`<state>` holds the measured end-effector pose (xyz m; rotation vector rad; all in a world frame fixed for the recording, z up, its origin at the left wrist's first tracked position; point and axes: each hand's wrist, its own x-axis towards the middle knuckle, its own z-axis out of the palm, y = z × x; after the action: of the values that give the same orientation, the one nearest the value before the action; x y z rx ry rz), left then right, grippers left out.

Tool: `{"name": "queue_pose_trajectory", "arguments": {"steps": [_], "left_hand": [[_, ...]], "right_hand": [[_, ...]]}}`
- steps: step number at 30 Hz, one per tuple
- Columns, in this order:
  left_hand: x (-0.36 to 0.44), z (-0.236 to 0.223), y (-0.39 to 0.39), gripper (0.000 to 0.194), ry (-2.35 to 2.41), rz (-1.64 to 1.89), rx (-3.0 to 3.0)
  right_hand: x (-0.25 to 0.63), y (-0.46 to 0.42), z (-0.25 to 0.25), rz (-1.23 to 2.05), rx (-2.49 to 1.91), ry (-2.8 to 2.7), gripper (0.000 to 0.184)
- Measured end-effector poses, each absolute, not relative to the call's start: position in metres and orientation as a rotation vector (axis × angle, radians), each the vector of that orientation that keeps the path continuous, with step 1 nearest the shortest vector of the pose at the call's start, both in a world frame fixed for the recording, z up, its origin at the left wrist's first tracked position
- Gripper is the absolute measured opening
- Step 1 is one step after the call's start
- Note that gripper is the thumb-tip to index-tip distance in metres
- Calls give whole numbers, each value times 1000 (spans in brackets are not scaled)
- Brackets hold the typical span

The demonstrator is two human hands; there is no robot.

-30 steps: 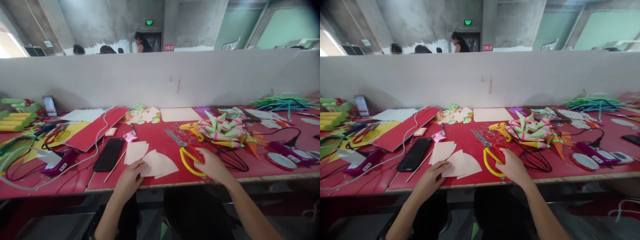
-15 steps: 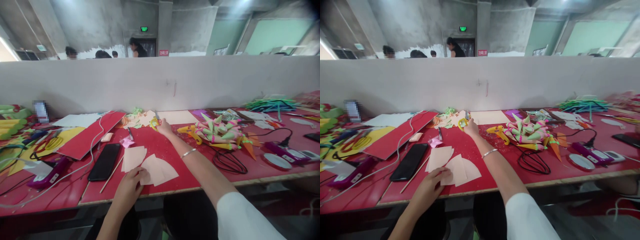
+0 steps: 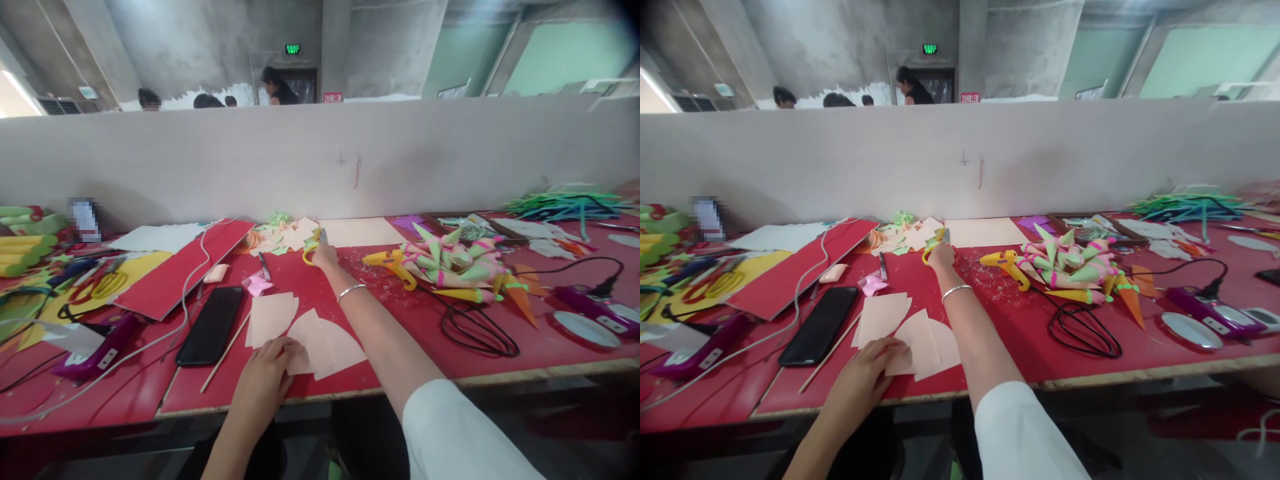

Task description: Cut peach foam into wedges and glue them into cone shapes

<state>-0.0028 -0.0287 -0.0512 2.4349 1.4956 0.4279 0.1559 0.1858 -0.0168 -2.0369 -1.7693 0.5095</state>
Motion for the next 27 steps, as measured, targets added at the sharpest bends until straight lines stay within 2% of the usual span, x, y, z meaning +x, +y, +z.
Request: {"name": "queue_pose_trajectory", "arguments": {"steps": [4,6,9,13,15,17,22,27], "left_hand": [[-2,-50,-30,38,1591,431,2467],[-3,-50,-31,33,1660,513,2442],[-10,-51,-29,28,1755,794,2310],[-21,-50,-26,32,1888,1162,2063],[-24,-49,-25,34,1937,1228,1994],[-21,-48,-24,35,1945,1254,1991],[-1,-49,-25,30,1883,1362,2216],[24,-50,-27,41,1635,1228,2447]], "right_hand": [[158,158,3,464,-1843,-1957,28],[166,131,14,471,-1670,-2072,16],[185,76,22,503,-1442,-2196,16],[215,4,7,564,-1026,-2498,16],[225,-19,-8,567,-1019,-2524,19],[230,-29,-23,427,-985,-2627,26],[225,-13,-47,318,-993,-2645,35],[232,-10,-49,317,-1092,-2226,33]]}}
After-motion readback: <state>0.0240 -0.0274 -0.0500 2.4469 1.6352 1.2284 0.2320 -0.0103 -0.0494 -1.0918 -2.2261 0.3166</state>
